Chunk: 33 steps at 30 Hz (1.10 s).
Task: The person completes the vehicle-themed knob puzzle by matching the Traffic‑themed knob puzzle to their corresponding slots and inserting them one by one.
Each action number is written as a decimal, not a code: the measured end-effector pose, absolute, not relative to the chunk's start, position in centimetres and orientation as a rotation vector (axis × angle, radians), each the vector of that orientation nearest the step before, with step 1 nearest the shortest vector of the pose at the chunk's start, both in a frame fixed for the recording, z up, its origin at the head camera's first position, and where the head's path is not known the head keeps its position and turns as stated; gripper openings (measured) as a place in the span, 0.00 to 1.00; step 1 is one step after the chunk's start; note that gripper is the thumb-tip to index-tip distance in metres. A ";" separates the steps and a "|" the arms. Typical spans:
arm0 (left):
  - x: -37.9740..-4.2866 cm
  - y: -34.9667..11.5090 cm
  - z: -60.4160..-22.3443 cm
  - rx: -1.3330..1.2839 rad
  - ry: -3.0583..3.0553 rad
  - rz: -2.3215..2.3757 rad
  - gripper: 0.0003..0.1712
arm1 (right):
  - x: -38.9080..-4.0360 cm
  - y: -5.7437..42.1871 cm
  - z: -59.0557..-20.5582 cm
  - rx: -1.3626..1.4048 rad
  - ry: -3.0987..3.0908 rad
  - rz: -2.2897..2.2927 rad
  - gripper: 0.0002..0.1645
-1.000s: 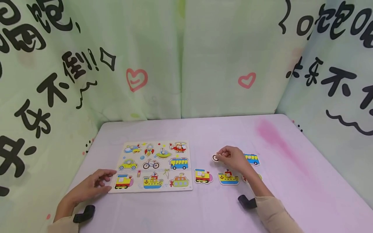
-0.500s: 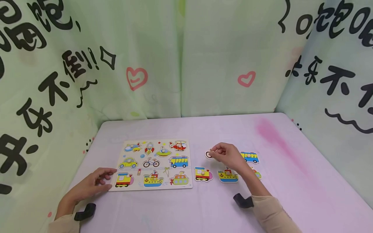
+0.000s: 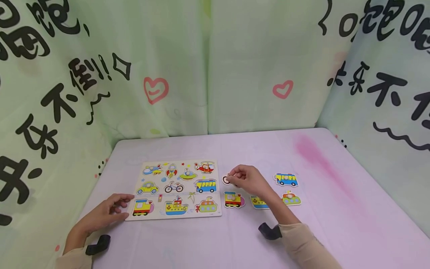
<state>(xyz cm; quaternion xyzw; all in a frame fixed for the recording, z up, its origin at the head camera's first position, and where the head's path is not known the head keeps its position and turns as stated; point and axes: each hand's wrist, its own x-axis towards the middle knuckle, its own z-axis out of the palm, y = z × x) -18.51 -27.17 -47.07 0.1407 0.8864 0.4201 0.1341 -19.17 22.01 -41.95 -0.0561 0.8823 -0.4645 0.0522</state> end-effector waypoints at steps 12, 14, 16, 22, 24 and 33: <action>-18.5 -27.2 -47.2 0.404 2.571 1.216 0.33 | -19.6 19.5 -42.1 -0.262 2.663 -1.423 0.13; -18.5 -27.2 -47.2 0.407 2.572 1.214 0.33 | -19.7 19.2 -42.2 -0.258 2.655 -1.425 0.13; -18.6 -27.2 -47.2 0.411 2.574 1.212 0.32 | -19.8 18.8 -42.3 -0.260 2.649 -1.423 0.13; -18.6 -27.2 -47.2 0.413 2.576 1.206 0.32 | -20.1 17.8 -42.6 -0.300 2.625 -1.442 0.12; -18.6 -27.2 -47.1 0.404 2.576 1.205 0.32 | -20.3 17.5 -42.7 -0.311 2.608 -1.454 0.12; -18.5 -27.1 -47.0 0.360 2.570 1.202 0.33 | -20.8 16.2 -42.7 -0.392 2.580 -1.453 0.11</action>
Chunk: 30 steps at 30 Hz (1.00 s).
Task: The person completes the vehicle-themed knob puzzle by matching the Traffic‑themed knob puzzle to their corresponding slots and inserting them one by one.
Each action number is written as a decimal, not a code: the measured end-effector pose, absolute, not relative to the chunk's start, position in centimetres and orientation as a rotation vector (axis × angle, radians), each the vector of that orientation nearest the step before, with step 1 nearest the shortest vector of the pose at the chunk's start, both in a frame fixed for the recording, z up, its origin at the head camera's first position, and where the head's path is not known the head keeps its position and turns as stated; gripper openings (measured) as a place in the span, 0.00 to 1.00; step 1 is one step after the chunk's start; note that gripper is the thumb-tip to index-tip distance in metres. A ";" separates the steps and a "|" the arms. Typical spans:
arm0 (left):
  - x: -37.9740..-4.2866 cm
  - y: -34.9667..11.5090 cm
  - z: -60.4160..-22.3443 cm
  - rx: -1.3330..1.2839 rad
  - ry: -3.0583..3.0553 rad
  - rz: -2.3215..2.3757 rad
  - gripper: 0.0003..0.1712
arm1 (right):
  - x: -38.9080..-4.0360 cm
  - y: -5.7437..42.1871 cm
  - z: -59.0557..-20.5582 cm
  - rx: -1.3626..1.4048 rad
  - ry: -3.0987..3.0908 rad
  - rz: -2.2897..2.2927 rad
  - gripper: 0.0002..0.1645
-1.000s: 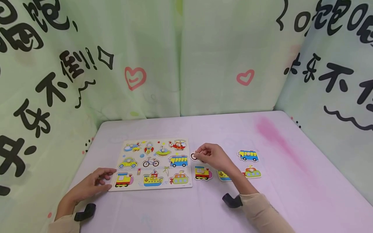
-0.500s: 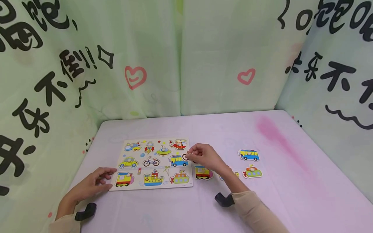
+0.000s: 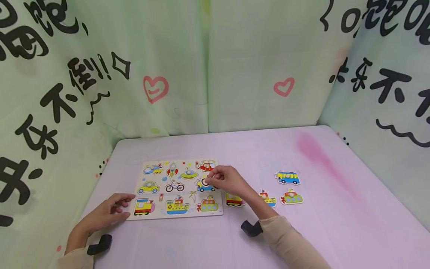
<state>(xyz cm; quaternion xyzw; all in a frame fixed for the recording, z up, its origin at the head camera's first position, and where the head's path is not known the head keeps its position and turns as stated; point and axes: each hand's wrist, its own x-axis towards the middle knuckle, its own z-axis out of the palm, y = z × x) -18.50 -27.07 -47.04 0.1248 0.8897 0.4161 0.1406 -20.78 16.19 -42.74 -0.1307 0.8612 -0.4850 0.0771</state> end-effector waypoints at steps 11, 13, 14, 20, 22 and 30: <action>-18.6 -27.0 -47.1 0.359 2.577 1.184 0.34 | -21.7 14.8 -42.7 -0.506 2.563 -1.430 0.10; -18.7 -27.1 -47.1 0.356 2.578 1.182 0.34 | -21.8 14.4 -42.8 -0.527 2.560 -1.433 0.10; -18.7 -27.0 -47.1 0.353 2.577 1.182 0.34 | -21.8 14.1 -42.7 -0.534 2.555 -1.436 0.10; -18.7 -27.0 -47.2 0.341 2.581 1.176 0.35 | -22.1 12.9 -42.7 -0.602 2.539 -1.422 0.08; -18.7 -27.0 -47.2 0.337 2.584 1.174 0.34 | -22.3 12.5 -42.8 -0.620 2.546 -1.412 0.08; -18.7 -27.0 -47.3 0.357 2.587 1.181 0.33 | -23.0 11.1 -43.4 -0.620 2.580 -1.354 0.07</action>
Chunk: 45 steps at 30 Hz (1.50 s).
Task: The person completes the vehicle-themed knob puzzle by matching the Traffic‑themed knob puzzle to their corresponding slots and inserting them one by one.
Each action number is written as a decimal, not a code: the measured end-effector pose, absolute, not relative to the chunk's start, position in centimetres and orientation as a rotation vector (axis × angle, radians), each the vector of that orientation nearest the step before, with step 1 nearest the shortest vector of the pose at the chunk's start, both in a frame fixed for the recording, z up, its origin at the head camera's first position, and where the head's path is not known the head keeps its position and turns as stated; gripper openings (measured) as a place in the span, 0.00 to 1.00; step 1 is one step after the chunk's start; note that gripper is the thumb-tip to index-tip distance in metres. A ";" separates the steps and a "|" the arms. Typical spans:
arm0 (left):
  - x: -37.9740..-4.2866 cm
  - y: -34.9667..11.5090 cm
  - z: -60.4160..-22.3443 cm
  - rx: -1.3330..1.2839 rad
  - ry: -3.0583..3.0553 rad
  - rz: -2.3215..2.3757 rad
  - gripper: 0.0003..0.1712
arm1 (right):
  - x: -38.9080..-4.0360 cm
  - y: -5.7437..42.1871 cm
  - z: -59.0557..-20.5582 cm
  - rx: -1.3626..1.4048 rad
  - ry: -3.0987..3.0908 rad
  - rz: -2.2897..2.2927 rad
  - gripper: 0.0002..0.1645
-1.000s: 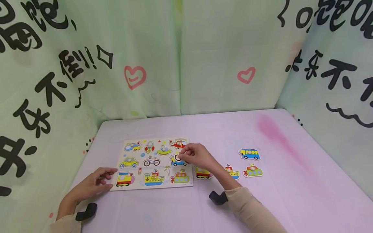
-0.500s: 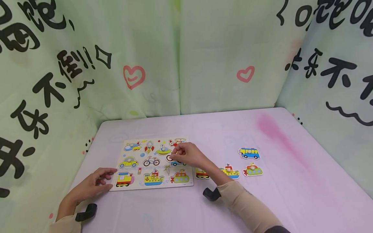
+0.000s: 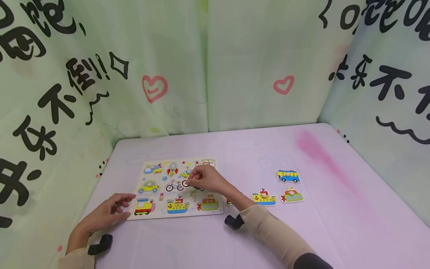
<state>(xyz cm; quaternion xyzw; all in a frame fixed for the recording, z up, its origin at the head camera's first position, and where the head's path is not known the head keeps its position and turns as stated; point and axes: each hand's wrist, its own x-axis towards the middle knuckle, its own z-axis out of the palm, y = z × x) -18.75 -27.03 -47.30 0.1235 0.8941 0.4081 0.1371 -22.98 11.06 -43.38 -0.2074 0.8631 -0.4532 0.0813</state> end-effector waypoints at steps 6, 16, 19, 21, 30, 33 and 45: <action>-18.6 -27.0 -47.2 0.349 2.581 1.196 0.34 | -23.2 10.0 -43.4 -0.677 2.566 -1.346 0.08; -18.7 -26.9 -47.3 0.303 2.593 1.168 0.34 | -23.9 8.2 -43.9 -0.687 2.596 -1.271 0.09; -18.7 -26.8 -47.4 0.300 2.599 1.165 0.34 | -24.2 7.7 -44.0 -0.685 2.616 -1.236 0.09; -18.7 -26.8 -47.3 0.301 2.597 1.168 0.34 | -24.4 7.4 -44.0 -0.671 2.619 -1.218 0.09; -18.7 -27.0 -47.5 0.371 2.586 1.202 0.34 | -25.2 5.6 -44.4 -0.700 2.628 -1.145 0.08; -18.8 -27.1 -47.4 0.372 2.581 1.204 0.34 | -25.3 5.1 -44.5 -0.711 2.633 -1.119 0.08; -18.8 -27.1 -47.4 0.376 2.573 1.209 0.34 | -25.6 3.8 -44.3 -0.686 2.703 -0.950 0.08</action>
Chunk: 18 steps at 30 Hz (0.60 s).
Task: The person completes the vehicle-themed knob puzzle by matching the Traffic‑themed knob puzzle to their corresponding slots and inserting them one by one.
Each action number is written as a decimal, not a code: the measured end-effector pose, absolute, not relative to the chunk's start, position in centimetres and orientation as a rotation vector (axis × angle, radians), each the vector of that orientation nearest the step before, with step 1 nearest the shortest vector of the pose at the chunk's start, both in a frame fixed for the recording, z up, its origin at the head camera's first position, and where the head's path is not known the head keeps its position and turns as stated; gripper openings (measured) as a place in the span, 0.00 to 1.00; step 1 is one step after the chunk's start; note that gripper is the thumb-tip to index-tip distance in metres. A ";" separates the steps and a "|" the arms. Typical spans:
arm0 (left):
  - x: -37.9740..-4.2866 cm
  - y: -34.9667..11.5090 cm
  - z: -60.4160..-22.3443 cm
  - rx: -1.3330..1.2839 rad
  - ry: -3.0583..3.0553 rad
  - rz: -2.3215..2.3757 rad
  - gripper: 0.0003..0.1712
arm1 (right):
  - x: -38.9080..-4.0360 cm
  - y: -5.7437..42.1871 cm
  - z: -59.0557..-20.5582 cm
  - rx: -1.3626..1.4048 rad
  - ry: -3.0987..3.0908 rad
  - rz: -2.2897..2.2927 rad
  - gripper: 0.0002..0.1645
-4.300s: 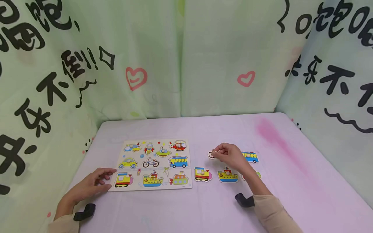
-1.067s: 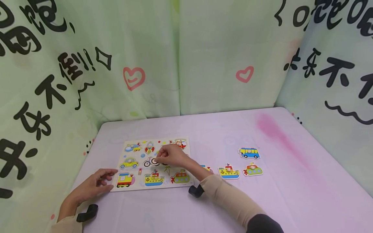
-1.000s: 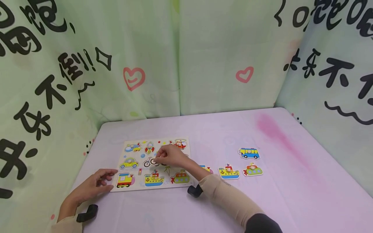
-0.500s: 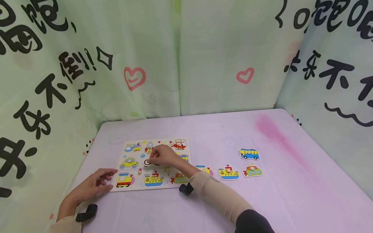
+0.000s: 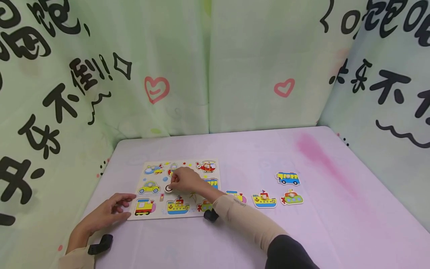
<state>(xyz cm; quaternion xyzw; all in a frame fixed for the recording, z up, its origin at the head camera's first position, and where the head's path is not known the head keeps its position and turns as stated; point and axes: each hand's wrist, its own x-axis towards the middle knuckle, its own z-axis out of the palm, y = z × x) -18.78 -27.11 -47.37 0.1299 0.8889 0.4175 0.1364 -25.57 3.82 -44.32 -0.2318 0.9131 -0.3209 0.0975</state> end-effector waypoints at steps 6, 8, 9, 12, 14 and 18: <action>-18.9 -27.2 -47.6 0.394 2.581 1.197 0.33 | -25.7 3.6 -44.7 -0.692 2.712 -0.911 0.07; -18.8 -27.1 -47.6 0.393 2.579 1.198 0.33 | -25.7 3.6 -44.8 -0.695 2.714 -0.898 0.07; -18.8 -27.1 -47.6 0.399 2.577 1.199 0.33 | -25.7 3.6 -44.8 -0.692 2.716 -0.893 0.07; -18.8 -27.1 -47.5 0.395 2.571 1.209 0.33 | -25.7 3.6 -44.8 -0.693 2.733 -0.878 0.07; -18.8 -27.0 -47.4 0.398 2.573 1.210 0.33 | -25.8 3.6 -44.9 -0.694 2.746 -0.867 0.08; -18.7 -27.1 -47.3 0.401 2.583 1.207 0.32 | -26.0 3.5 -45.2 -0.687 2.744 -0.861 0.08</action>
